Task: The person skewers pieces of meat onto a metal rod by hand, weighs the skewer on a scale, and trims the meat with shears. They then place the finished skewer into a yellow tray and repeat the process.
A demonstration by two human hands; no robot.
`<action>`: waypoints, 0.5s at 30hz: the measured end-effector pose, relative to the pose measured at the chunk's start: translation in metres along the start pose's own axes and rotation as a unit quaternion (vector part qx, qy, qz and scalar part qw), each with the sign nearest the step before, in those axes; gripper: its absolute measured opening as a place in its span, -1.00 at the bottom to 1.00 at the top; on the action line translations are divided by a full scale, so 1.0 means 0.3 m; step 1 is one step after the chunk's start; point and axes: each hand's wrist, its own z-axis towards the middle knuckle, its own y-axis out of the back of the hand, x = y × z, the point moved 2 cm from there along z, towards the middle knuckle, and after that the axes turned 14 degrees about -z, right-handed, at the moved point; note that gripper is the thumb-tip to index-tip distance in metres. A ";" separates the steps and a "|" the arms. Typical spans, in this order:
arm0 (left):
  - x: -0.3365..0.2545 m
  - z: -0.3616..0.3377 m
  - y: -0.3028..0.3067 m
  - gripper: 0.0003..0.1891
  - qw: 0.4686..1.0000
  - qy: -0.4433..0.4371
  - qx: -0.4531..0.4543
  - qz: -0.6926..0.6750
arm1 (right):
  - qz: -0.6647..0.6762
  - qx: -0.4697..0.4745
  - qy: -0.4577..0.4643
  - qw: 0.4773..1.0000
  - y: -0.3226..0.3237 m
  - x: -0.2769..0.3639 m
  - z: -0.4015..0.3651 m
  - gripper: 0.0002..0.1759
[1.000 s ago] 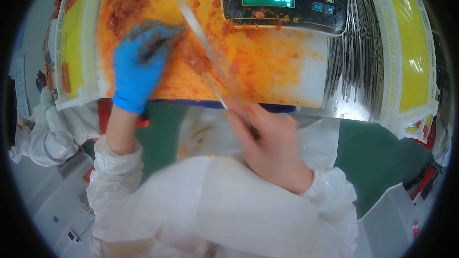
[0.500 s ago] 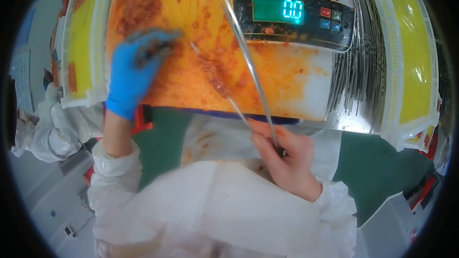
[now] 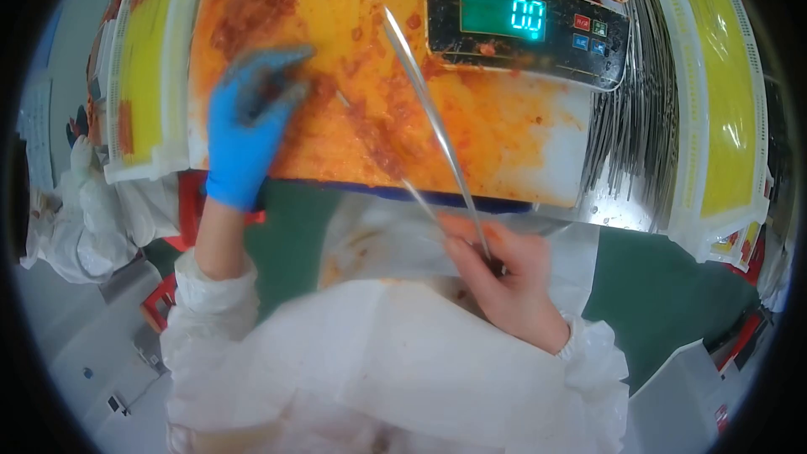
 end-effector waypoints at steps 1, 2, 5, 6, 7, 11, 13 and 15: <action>0.014 -0.015 -0.006 -0.73 1.000 0.006 -0.005 -0.002 | 0.013 -0.007 -0.004 1.000 0.001 -0.011 -0.008 -0.80; 0.024 -0.033 -0.010 -0.71 1.000 0.017 -0.011 -0.004 | 0.007 0.002 -0.013 1.000 0.001 -0.016 -0.013 -0.80; 0.028 -0.030 -0.013 -0.69 0.999 -0.020 0.021 0.026 | -0.010 0.026 -0.023 0.999 0.024 -0.005 0.001 -0.80; 0.021 -0.032 -0.016 -0.70 1.000 -0.001 0.013 0.005 | -0.009 0.029 -0.024 0.999 0.033 -0.005 -0.002 -0.79; 0.008 -0.035 -0.024 -0.71 1.000 0.017 0.005 -0.016 | -0.007 0.030 -0.024 0.999 0.039 -0.008 -0.007 -0.79; 0.017 -0.035 -0.036 -0.77 0.999 -0.032 0.029 -0.018 | -0.027 0.029 -0.022 0.999 0.038 -0.019 -0.010 -0.78; 0.055 -0.038 -0.035 -0.78 0.997 -0.060 -0.001 -0.040 | -0.033 0.029 -0.022 0.999 0.036 -0.018 -0.007 -0.77; 0.056 -0.038 -0.037 -0.80 0.998 -0.051 -0.006 -0.046 | -0.014 0.022 -0.014 1.000 0.030 -0.044 -0.015 -0.78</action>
